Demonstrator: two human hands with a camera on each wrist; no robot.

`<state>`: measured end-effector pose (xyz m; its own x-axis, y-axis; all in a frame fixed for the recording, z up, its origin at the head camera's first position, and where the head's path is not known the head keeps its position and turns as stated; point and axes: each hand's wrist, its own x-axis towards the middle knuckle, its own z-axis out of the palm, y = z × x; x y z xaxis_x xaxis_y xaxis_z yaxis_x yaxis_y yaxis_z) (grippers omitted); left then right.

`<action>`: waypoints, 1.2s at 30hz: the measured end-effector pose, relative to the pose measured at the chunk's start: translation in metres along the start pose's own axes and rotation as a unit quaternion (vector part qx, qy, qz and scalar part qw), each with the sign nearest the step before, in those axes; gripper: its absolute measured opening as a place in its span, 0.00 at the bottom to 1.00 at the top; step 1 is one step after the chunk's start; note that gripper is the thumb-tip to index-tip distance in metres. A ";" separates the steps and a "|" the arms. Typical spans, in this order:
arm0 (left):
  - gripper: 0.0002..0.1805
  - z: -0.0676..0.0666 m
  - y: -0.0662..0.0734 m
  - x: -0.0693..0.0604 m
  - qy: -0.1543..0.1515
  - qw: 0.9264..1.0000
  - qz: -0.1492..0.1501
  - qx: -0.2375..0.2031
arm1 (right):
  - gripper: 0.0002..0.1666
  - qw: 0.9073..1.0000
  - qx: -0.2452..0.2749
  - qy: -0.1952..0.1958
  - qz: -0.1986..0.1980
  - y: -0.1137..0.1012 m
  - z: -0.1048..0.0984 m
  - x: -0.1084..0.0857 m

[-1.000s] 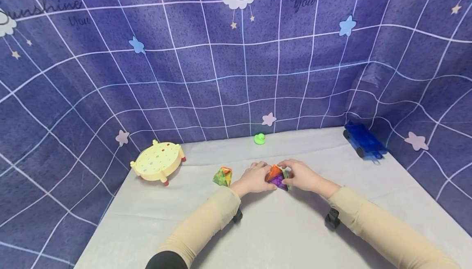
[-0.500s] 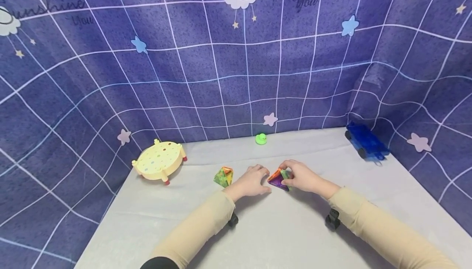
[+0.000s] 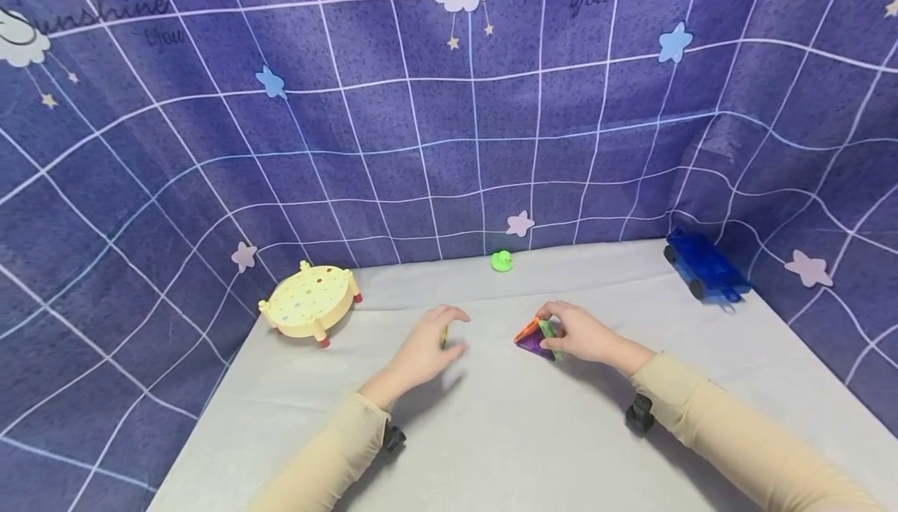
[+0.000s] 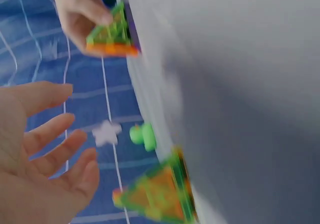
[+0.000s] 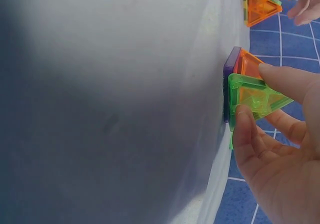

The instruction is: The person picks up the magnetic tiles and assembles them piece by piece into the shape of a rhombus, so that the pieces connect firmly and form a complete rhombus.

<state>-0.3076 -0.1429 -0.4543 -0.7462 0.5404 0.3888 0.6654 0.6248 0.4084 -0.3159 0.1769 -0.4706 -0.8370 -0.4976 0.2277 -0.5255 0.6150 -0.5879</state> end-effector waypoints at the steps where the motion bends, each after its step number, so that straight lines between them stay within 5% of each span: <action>1: 0.23 -0.003 -0.005 -0.001 0.015 1.000 -0.009 0.001 | 0.25 1.000 0.000 -0.001 0.001 0.001 0.000 0.000; 7: 0.31 -0.011 -0.035 -0.009 0.067 0.995 -0.078 -0.013 | 0.26 1.000 0.010 -0.007 0.005 0.002 0.000 0.000; 14: 0.41 -0.013 -0.061 -0.017 0.003 0.988 -0.147 -0.045 | 0.38 0.999 0.020 -0.039 -0.008 0.009 -0.001 0.000; 19: 0.41 -0.013 -0.067 -0.015 -0.028 0.987 -0.148 -0.055 | 0.53 0.994 0.041 -0.094 -0.026 0.018 -0.003 0.000; 25: 0.40 -0.011 -0.067 -0.012 -0.042 0.985 -0.152 -0.068 | 0.59 0.987 0.068 -0.142 -0.033 0.025 -0.007 0.000; 31: 0.36 -0.010 -0.066 -0.012 -0.047 0.983 -0.163 -0.065 | 0.52 0.993 0.011 -0.105 -0.046 0.023 -0.005 0.002; 36: 0.31 -0.009 -0.065 -0.009 -0.051 0.985 -0.153 -0.064 | 0.50 0.996 -0.053 -0.063 -0.016 0.019 0.000 0.005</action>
<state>-0.3439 -0.1936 -0.4773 -0.9066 0.3951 0.1484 0.4007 0.6951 0.5969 -0.3307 0.1863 -0.4805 -0.7968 -0.5874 0.1415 -0.5709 0.6553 -0.4946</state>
